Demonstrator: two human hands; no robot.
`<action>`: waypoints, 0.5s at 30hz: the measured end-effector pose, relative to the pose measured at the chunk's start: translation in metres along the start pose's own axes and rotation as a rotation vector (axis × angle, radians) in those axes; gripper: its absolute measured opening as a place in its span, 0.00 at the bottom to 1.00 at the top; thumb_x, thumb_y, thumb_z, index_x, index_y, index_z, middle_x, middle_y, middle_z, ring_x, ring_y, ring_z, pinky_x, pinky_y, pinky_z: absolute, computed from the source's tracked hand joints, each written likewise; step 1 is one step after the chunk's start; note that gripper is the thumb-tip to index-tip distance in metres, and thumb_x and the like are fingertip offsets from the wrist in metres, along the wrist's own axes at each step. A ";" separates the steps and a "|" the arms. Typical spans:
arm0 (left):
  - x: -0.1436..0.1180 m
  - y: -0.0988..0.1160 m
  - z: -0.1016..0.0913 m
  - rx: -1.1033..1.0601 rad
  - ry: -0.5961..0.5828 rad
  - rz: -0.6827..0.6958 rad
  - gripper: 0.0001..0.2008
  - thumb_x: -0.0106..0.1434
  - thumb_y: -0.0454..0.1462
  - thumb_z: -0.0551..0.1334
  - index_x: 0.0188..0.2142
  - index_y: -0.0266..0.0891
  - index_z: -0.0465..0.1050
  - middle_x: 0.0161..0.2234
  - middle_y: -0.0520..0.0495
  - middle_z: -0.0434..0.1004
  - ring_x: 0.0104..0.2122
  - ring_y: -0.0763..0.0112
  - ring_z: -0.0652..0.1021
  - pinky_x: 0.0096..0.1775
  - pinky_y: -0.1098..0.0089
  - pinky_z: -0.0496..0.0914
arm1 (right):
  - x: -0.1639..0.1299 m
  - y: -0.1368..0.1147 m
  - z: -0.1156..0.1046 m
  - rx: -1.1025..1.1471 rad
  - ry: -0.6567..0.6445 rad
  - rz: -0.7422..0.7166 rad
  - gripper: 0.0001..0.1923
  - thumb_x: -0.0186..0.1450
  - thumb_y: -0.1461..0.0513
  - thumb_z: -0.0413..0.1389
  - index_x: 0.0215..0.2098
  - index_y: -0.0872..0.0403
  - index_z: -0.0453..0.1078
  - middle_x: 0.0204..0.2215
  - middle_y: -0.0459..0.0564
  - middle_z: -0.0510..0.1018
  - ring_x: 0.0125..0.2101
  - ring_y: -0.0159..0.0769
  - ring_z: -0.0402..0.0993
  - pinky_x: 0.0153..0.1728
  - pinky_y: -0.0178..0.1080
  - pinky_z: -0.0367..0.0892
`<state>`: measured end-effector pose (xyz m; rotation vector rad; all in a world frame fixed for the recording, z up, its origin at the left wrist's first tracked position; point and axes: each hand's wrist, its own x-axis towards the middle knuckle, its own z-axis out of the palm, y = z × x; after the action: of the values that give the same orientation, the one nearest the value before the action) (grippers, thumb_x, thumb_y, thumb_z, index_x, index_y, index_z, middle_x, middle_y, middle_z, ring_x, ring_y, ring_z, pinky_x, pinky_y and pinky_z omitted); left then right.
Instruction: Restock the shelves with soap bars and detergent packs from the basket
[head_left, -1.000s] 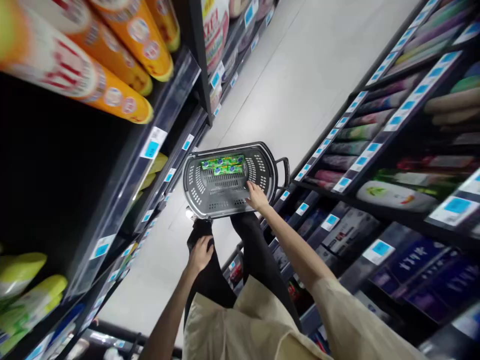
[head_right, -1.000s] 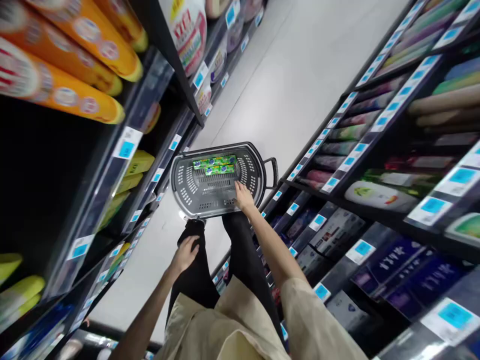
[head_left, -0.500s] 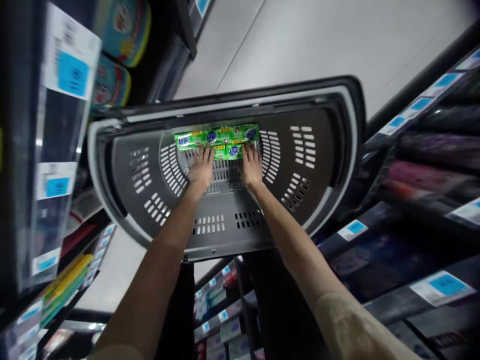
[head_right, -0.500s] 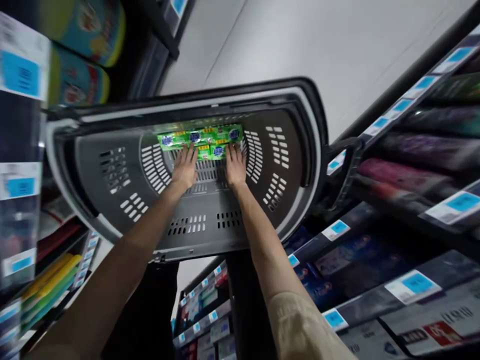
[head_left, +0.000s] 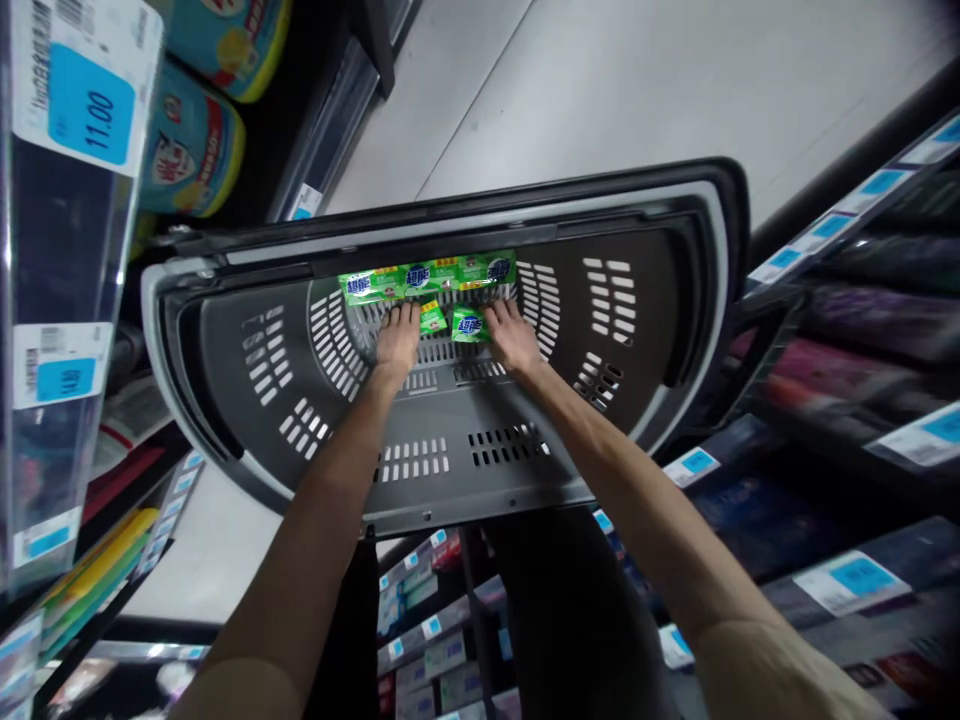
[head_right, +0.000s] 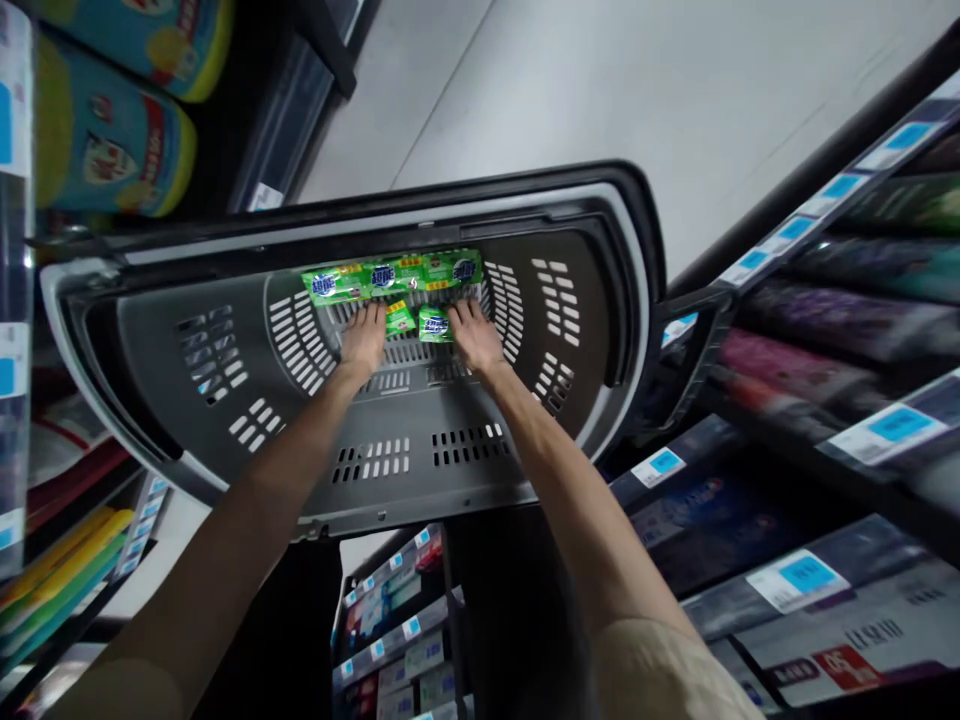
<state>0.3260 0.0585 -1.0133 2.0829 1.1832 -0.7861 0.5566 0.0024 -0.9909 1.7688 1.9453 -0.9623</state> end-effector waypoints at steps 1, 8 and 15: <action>-0.002 -0.002 0.002 0.016 -0.001 0.021 0.34 0.63 0.22 0.58 0.69 0.26 0.59 0.63 0.29 0.68 0.61 0.48 0.70 0.64 0.55 0.65 | -0.004 0.003 -0.007 -0.012 0.019 -0.012 0.28 0.67 0.67 0.56 0.65 0.60 0.65 0.59 0.65 0.72 0.60 0.57 0.64 0.52 0.50 0.76; -0.028 -0.014 0.023 0.026 -0.051 0.113 0.30 0.65 0.24 0.59 0.66 0.32 0.66 0.64 0.31 0.69 0.65 0.48 0.69 0.68 0.51 0.59 | 0.026 0.018 -0.037 -0.009 0.162 0.017 0.33 0.66 0.65 0.56 0.68 0.62 0.59 0.62 0.68 0.70 0.62 0.61 0.65 0.61 0.59 0.67; -0.031 -0.020 0.029 -0.195 -0.075 0.065 0.33 0.68 0.24 0.51 0.72 0.33 0.59 0.68 0.28 0.65 0.70 0.48 0.64 0.71 0.46 0.54 | 0.057 0.012 -0.047 -0.033 0.086 -0.023 0.35 0.66 0.65 0.60 0.69 0.64 0.58 0.61 0.71 0.72 0.61 0.61 0.67 0.63 0.59 0.62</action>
<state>0.2891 0.0293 -1.0132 1.9061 1.1004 -0.6847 0.5678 0.0759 -0.9975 1.8008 2.0266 -0.8693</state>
